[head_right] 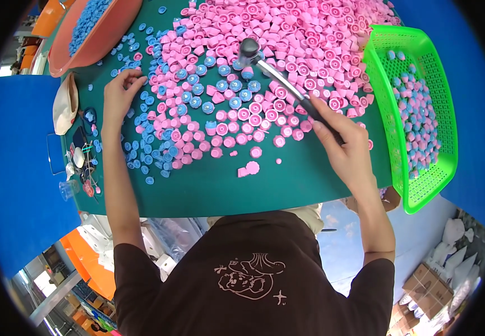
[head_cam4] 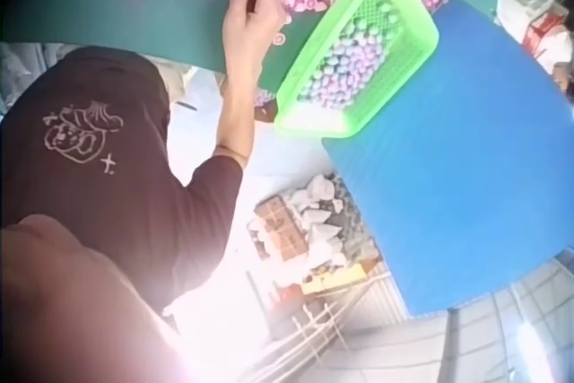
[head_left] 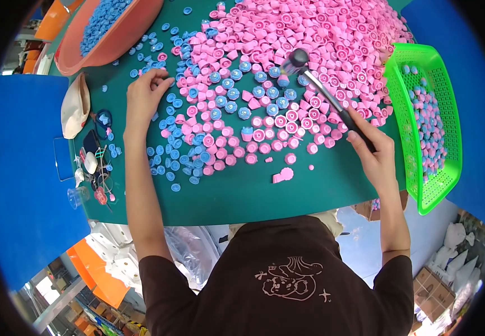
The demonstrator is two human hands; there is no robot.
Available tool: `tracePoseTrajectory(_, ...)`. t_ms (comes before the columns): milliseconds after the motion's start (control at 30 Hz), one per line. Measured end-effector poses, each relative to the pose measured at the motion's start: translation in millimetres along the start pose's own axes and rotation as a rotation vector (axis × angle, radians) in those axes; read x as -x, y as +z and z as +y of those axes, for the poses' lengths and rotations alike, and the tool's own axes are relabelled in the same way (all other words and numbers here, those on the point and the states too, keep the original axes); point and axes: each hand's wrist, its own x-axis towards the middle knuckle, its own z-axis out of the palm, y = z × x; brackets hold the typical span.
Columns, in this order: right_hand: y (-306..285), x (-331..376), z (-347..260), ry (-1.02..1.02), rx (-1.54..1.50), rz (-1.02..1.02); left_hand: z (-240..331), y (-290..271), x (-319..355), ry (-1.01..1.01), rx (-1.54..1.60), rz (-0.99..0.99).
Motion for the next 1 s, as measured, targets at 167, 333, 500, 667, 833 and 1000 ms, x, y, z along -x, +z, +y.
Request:
tracePoseTrajectory(167, 2.2, 3.1, -24.2, 0.031, 0.031, -0.159, -7.2, -2.9, 2.9, 0.094, -0.136, -0.08)
tracePoseTrajectory(333, 10.8, -0.8, -34.0, -0.07, 0.21, -0.268, 10.2, -3.3, 12.3, -0.007, -0.083, -0.018)
tracePoseTrajectory(500, 19.2, -2.2, -37.5, -0.118, 0.214, -0.294, 60.6, 0.7, 41.8, -0.01, 0.132, 0.048)
tracePoseTrajectory(667, 12.8, -2.2, -33.1, -0.011, 0.13, -0.227, 102.3, 28.7, 78.6, 0.339, 0.199, -0.103)
tracePoseTrajectory(833, 8.8, -1.2, -31.3, -0.008, 0.136, -0.228, 103.3, 42.3, 85.1, 0.501, 0.132, -0.089)
tracePoseTrajectory(1000, 11.8, 5.9, -28.4, -0.035, 0.204, -0.248, 104.7, 38.9, 90.0, 0.413, 0.126, -0.118)
